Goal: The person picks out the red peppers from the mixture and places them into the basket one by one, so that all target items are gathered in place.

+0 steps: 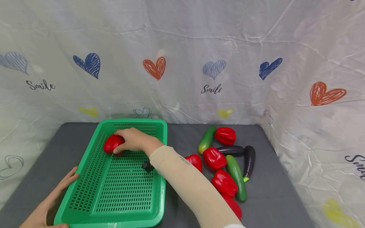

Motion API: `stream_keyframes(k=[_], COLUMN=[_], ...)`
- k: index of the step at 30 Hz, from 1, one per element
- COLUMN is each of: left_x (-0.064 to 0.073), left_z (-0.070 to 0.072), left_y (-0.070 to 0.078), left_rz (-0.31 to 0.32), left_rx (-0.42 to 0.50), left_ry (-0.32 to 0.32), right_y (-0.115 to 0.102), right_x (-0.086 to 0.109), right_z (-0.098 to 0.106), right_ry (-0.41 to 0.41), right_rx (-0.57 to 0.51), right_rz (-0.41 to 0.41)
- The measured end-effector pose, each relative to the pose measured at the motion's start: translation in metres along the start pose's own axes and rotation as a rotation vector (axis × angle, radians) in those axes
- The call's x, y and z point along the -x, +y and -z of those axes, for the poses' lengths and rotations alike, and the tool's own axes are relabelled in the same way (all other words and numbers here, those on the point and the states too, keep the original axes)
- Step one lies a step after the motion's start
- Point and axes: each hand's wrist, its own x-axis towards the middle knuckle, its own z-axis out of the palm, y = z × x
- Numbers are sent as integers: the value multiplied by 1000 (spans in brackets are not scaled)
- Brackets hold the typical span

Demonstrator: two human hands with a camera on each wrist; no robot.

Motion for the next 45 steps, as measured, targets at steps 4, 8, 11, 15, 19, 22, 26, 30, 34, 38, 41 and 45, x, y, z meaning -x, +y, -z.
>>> stream_keyframes(k=[4,8,11,15,19,22,26,30,34,38,41,45], left_x=[-1,-2,-2,-2,-2,-2,-2,-2,-1,-3,-3,-3], left_z=[0,0,0,-1,-1,-1,-1,-1,-1,-2,-2,-1], left_y=[0,3,5,7,8,9,10,12,12,12,12,11], left_rz=[-27,-15,-4,15,26,37,42,43,40,61,65,53], left_rx=[-15,-21,-30,-39,-37,-29,-27,-36,-14,-1,0,8], left_ry=[3,4,6,8,3,-2,-4,1,5,8,9,3], right_y=[1,3,3,3,3,4,5,3,-1,-5,-7,-9], right_x=[0,1,0,0,2,2,3,3,4,6,8,11], right_z=[0,1,2,3,4,5,6,8,13,18,21,23], right_ry=[17,24,28,32,29,25,22,20,5,-22,-37,-56], right_rx=[8,-11,-24,-29,-40,-53,-69,-77,-68,-50,-46,-52], right_rz=[-9,-6,5,8,2,3,18,31,10,0,0,-14])
